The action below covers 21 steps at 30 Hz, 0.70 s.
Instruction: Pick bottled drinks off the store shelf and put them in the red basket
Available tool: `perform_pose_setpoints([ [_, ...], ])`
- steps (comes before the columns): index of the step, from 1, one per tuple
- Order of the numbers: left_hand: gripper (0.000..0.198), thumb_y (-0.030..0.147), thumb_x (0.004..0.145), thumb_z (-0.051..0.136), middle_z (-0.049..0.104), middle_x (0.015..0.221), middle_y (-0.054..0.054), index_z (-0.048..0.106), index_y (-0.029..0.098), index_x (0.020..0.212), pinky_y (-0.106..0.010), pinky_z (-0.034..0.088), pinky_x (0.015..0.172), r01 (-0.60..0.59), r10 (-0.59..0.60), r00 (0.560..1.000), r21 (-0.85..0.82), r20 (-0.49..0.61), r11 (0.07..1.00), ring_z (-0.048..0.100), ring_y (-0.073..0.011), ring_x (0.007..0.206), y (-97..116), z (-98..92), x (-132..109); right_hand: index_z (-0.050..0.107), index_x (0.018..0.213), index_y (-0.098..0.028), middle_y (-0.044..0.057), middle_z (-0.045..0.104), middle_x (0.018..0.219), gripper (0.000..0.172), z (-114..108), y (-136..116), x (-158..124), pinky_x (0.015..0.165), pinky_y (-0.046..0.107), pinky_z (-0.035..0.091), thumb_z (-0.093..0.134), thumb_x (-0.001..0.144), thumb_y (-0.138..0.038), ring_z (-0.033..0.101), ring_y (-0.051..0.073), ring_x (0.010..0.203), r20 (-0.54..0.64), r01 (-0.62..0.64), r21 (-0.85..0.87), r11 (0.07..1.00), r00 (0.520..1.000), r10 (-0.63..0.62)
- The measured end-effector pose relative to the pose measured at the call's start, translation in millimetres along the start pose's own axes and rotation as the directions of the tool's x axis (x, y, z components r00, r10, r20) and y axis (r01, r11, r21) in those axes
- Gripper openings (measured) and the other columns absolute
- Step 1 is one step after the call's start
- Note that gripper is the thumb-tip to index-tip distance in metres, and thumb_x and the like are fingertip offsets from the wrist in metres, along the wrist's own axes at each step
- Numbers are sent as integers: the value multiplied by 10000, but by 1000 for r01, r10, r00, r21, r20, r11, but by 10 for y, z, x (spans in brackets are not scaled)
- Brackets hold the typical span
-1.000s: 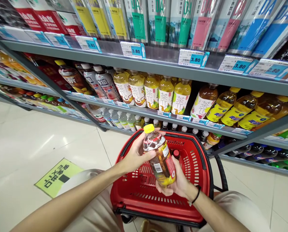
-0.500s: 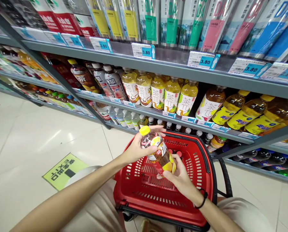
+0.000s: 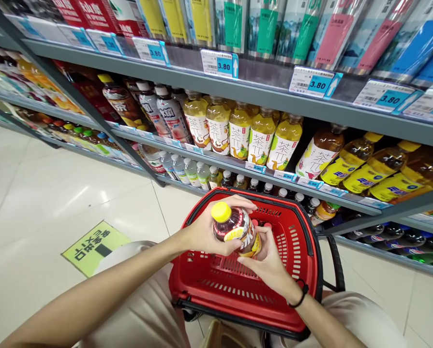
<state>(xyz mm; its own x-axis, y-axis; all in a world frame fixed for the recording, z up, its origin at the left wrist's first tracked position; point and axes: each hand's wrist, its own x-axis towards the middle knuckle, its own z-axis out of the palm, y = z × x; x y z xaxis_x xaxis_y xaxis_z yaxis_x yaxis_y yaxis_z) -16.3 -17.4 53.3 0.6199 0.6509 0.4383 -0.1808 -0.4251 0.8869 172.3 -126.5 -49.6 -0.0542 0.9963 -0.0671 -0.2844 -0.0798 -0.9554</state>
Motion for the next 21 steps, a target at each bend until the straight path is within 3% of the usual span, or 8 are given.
perform_pose_setpoints([
  [13, 666, 180, 666, 811, 704, 1246, -116, 646, 172, 1311, -355, 556, 1001, -16, 16, 1000, 0, 17, 1000, 700, -240, 1093, -22, 20, -16, 484, 1197, -302, 41, 587, 1321, 654, 13, -28, 1, 1014, 336, 530, 941, 740, -205, 626, 181, 1172, 9, -7, 2, 1000, 1000, 7],
  [21, 660, 175, 670, 799, 702, 1230, -117, 657, 179, 1315, -368, 569, 977, 46, -46, 999, -27, 14, 999, 710, -249, 1082, -35, 29, -43, 487, 1199, -316, 23, 600, 1309, 637, -10, 7, -3, 1008, 322, 540, 931, 756, -203, 638, 172, 1160, 16, 9, 1, 1000, 1000, -9],
])
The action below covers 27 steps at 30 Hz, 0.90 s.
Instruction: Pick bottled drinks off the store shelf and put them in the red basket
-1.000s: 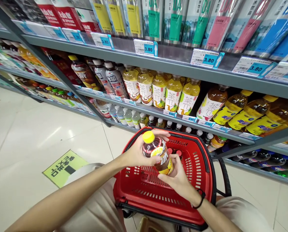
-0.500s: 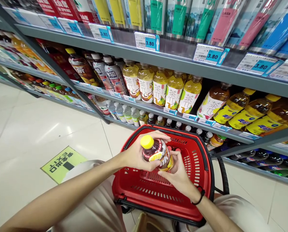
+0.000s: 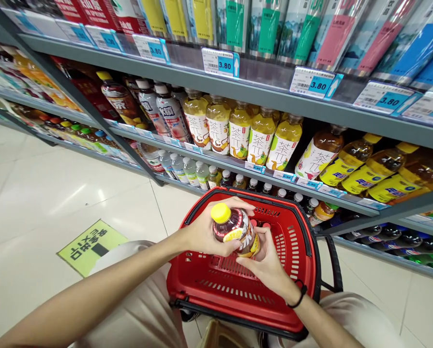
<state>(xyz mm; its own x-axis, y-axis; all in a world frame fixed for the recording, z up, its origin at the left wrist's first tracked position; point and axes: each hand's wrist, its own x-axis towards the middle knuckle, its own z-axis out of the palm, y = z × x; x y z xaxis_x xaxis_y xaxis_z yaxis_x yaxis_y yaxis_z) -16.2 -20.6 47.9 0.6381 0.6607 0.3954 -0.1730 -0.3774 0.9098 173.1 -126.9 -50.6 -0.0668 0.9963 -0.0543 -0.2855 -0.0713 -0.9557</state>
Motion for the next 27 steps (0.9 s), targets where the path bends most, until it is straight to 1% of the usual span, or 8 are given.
perform_pose_setpoints([
  [10, 631, 183, 669, 808, 708, 1152, -114, 670, 162, 1285, -344, 588, 879, 47, -47, 999, -16, -12, 999, 712, -226, 969, 39, -9, 26, 474, 1198, -302, 31, 610, 1289, 616, 20, -34, -13, 1002, 320, 541, 915, 779, -209, 653, 161, 1127, 13, -17, 6, 1000, 1000, 17],
  [13, 631, 205, 687, 813, 701, 1163, -121, 661, 156, 1298, -330, 586, 859, 96, -97, 995, -67, -4, 993, 707, -219, 955, 60, -2, 42, 484, 1170, -300, 20, 634, 1228, 602, 37, -41, -15, 991, 318, 539, 924, 767, -219, 665, 159, 1099, 1, -36, 9, 999, 999, 36],
  [16, 654, 222, 704, 815, 708, 1097, -110, 640, 147, 1330, -306, 580, 802, 174, -174, 985, -130, 8, 976, 698, -204, 902, 67, 7, 50, 499, 1152, -297, 11, 654, 1181, 605, 49, -43, -13, 974, 304, 537, 940, 743, -236, 674, 154, 1078, -18, -55, 18, 998, 998, 56],
  [19, 667, 245, 724, 830, 711, 1076, -108, 628, 141, 1351, -291, 569, 780, 199, -202, 979, -163, 2, 966, 685, -192, 884, 41, 6, 47, 500, 1148, -292, 13, 661, 1180, 610, 47, -45, -15, 984, 301, 538, 946, 733, -249, 678, 156, 1095, -24, -86, 30, 996, 996, 87],
  [21, 649, 278, 755, 841, 705, 1166, -129, 631, 147, 1355, -299, 566, 832, 186, -193, 981, -186, -18, 965, 687, -200, 948, 4, -6, 46, 504, 1140, -288, 18, 658, 1202, 600, 42, -58, -19, 1000, 308, 540, 945, 736, -255, 674, 162, 1123, -17, -100, 39, 994, 995, 101],
  [23, 587, 321, 808, 827, 692, 1269, -146, 649, 156, 1342, -331, 547, 948, 184, -198, 979, -219, -44, 958, 682, -231, 1086, -44, -28, 53, 506, 1132, -288, 22, 656, 1224, 572, 42, -88, -26, 984, 327, 561, 935, 754, -274, 683, 176, 1122, 16, -128, 63, 990, 992, 128],
  [25, 517, 382, 860, 781, 689, 1326, -148, 678, 168, 1319, -370, 513, 1036, 193, -219, 974, -302, -54, 934, 658, -269, 1205, -96, -52, 72, 498, 1147, -293, 22, 667, 1207, 547, 49, -130, -37, 914, 358, 601, 912, 789, -314, 723, 189, 1027, 78, -187, 96, 978, 981, 180],
  [27, 489, 443, 888, 723, 698, 1343, -146, 707, 173, 1295, -402, 498, 1062, 211, -259, 964, -426, -57, 880, 649, -301, 1249, -142, -71, 100, 483, 1184, -296, 18, 695, 1126, 538, 60, -176, -50, 811, 372, 627, 880, 826, -366, 753, 190, 869, 133, -252, 120, 960, 963, 236],
])
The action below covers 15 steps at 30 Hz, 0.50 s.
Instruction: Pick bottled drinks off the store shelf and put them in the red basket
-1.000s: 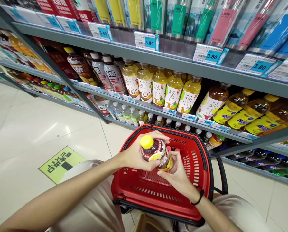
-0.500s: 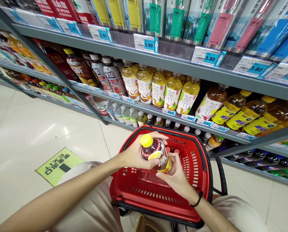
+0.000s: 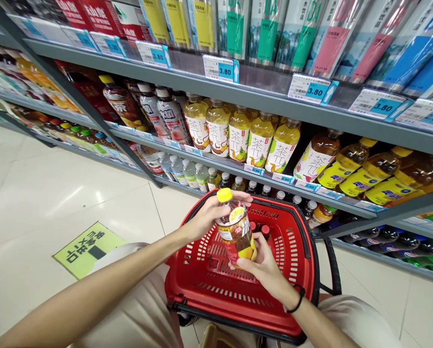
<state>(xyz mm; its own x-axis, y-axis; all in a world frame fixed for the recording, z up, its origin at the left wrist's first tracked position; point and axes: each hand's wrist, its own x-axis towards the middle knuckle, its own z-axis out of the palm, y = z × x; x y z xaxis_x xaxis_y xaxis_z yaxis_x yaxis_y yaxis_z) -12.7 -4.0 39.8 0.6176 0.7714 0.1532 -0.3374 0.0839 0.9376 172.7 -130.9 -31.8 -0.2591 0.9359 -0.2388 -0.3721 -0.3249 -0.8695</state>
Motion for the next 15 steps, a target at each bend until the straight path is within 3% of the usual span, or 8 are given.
perform_pose_setpoints([
  [6, 524, 481, 882, 663, 711, 1347, -158, 718, 160, 1292, -460, 473, 1078, 99, -125, 988, -258, -89, 961, 657, -336, 1244, -22, -16, 55, 528, 1218, -252, 8, 729, 862, 486, 16, -63, -35, 579, 273, 568, 812, 886, -464, 739, 181, 676, 17, -42, 59, 997, 999, 41],
  [10, 531, 461, 898, 632, 684, 1395, -156, 685, 172, 1340, -493, 466, 1077, 131, -168, 981, -315, -95, 940, 669, -333, 1213, -19, -14, 44, 571, 1187, -218, 69, 763, 894, 461, -18, -60, -41, 464, 235, 501, 728, 924, -563, 710, 175, 572, 44, -76, 103, 992, 996, 72],
  [13, 531, 409, 871, 666, 699, 1370, -149, 673, 182, 1352, -497, 454, 1085, 125, -167, 981, -333, -101, 935, 658, -335, 1234, -19, -2, 40, 643, 1089, -189, 108, 774, 918, 560, -45, -70, -44, 400, 207, 424, 641, 907, -718, 661, 148, 489, 40, -151, 126, 980, 988, 148],
  [15, 533, 385, 855, 691, 699, 1366, -144, 673, 188, 1350, -488, 445, 1093, 121, -165, 981, -331, -107, 936, 641, -332, 1262, -22, 12, 41, 689, 978, -173, 100, 757, 806, 666, -58, -83, -47, 388, 199, 386, 577, 872, -822, 629, 140, 463, 39, -198, 110, 974, 980, 195],
])
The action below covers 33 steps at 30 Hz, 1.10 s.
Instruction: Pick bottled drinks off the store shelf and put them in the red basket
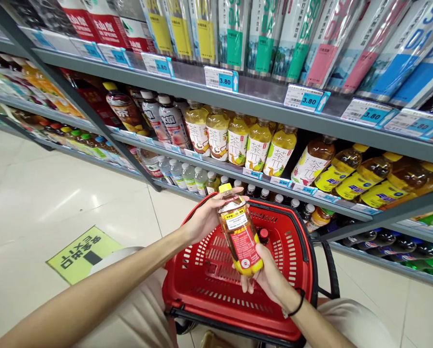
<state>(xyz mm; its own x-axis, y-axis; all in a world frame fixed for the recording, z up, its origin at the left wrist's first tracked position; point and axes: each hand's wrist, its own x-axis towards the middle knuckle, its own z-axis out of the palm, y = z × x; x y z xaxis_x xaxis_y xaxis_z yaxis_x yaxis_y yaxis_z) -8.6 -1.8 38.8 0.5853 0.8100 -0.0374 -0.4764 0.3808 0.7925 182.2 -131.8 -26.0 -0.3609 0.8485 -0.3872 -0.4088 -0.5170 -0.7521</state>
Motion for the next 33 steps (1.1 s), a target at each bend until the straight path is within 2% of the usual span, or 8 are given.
perform_pose_setpoints([
  [2, 536, 374, 841, 712, 693, 1375, -139, 676, 193, 1344, -474, 442, 1093, -2, 2, 1000, 10, -6, 1000, 629, -328, 1275, -11, 13, 1, 712, 888, -165, 80, 704, 650, 741, -4, -6, -4, 397, 199, 379, 517, 854, -879, 606, 146, 457, -7, -26, -31, 999, 1000, 26],
  [4, 541, 367, 832, 726, 690, 1377, -136, 678, 195, 1343, -458, 442, 1089, -5, 5, 1000, 23, -12, 1000, 626, -323, 1272, -23, 21, 1, 727, 864, -164, 70, 674, 592, 767, -1, -1, -6, 410, 204, 388, 489, 852, -893, 597, 151, 460, -16, -31, -47, 998, 999, 30],
  [10, 544, 372, 834, 736, 704, 1353, -129, 677, 187, 1343, -418, 450, 1068, 12, -10, 999, 43, -39, 999, 653, -284, 1191, -29, 22, -2, 751, 871, -143, 93, 701, 662, 791, 32, 25, 0, 434, 214, 421, 489, 856, -889, 633, 159, 498, 13, -20, -20, 1000, 1000, 20],
  [14, 535, 362, 848, 737, 706, 1351, -132, 677, 185, 1349, -417, 451, 1073, 10, -8, 999, 47, -40, 999, 661, -282, 1190, -24, 3, 15, 758, 955, -136, 137, 763, 848, 720, 69, -6, 5, 457, 236, 448, 511, 903, -810, 677, 178, 539, 12, 8, 44, 999, 1000, -9],
  [20, 519, 374, 853, 738, 706, 1357, -142, 687, 181, 1333, -425, 476, 1046, 12, -11, 999, 31, -33, 999, 684, -292, 1170, -31, -54, 46, 744, 1059, -115, 179, 775, 1006, 563, 171, -88, -21, 669, 358, 548, 558, 938, -632, 759, 281, 775, 121, 17, 175, 985, 992, -38],
  [28, 519, 375, 849, 736, 733, 1307, -143, 696, 157, 1318, -407, 490, 1034, -18, 23, 997, 67, -71, 998, 705, -273, 1119, 9, -33, 40, 729, 1051, -118, 168, 772, 997, 536, 207, -99, -17, 655, 348, 512, 532, 970, -610, 745, 270, 769, 128, 20, 174, 985, 991, -42],
  [33, 535, 382, 828, 737, 742, 1283, -147, 695, 141, 1304, -419, 517, 1002, -47, 52, 995, 61, -86, 997, 724, -273, 1058, 0, -65, 75, 660, 1110, -168, 131, 768, 1010, 463, 196, -134, -10, 667, 350, 510, 610, 961, -603, 740, 257, 769, 98, 52, 125, 991, 993, -64],
])
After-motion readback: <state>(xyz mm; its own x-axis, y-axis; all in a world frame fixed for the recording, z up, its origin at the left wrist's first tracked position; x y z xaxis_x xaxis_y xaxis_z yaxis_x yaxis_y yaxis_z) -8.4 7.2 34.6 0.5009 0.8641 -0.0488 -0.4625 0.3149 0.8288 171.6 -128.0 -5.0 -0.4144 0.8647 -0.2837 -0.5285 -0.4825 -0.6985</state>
